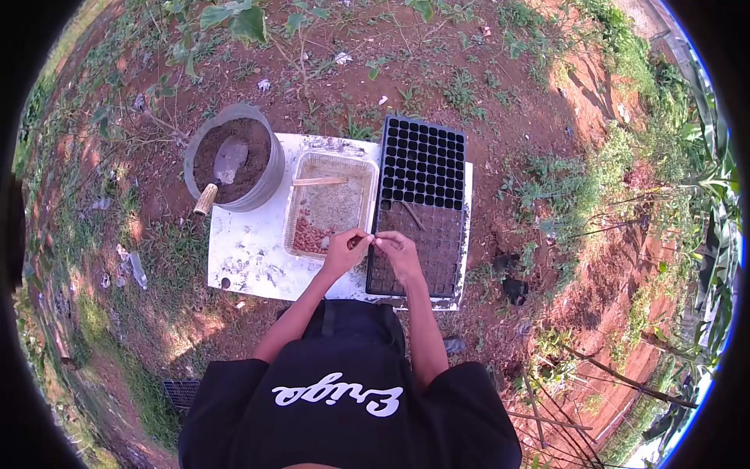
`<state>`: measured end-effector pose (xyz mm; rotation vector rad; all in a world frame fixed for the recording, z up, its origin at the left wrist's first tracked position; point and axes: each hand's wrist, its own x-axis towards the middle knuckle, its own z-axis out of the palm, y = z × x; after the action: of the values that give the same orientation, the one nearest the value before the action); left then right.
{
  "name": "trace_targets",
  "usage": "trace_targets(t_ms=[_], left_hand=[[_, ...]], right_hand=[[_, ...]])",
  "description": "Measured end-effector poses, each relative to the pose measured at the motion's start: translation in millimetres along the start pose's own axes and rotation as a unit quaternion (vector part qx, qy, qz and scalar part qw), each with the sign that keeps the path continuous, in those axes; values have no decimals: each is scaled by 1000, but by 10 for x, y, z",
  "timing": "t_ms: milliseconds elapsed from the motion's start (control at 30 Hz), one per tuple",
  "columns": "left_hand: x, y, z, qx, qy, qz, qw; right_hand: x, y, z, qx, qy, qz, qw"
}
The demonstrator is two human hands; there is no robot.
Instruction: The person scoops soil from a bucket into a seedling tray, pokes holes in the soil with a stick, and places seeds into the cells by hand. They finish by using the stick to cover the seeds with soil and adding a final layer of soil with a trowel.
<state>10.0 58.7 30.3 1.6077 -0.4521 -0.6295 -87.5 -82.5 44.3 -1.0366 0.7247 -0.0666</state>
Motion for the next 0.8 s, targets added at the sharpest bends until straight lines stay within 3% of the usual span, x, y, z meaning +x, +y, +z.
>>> trace_targets(t_ms=[67,133,567,633,667,733,800], left_hand=[[43,-154,66,-5,16,3,1000],[83,-191,104,-17,23,-20,999],[236,-124,285,-65,10,-38,997],[225,-141,309,-14,21,-34,999],[201,-153,298,-13,23,-37,999],[135,-164,280,156,-22,80,984],[74,-158,290,206,-46,105,972]], right_hand=[[1,-77,33,19,16,-6,1000],[43,-102,-1,-98,8,-34,995],[386,-398,-268,-274,-58,-99,955],[501,-431,-310,-319,3,-104,942],[598,-419,-333,-342,16,-158,926],[769,-399,-370,-368,24,-173,913],[880,-400,-373,-429,48,-151,889]])
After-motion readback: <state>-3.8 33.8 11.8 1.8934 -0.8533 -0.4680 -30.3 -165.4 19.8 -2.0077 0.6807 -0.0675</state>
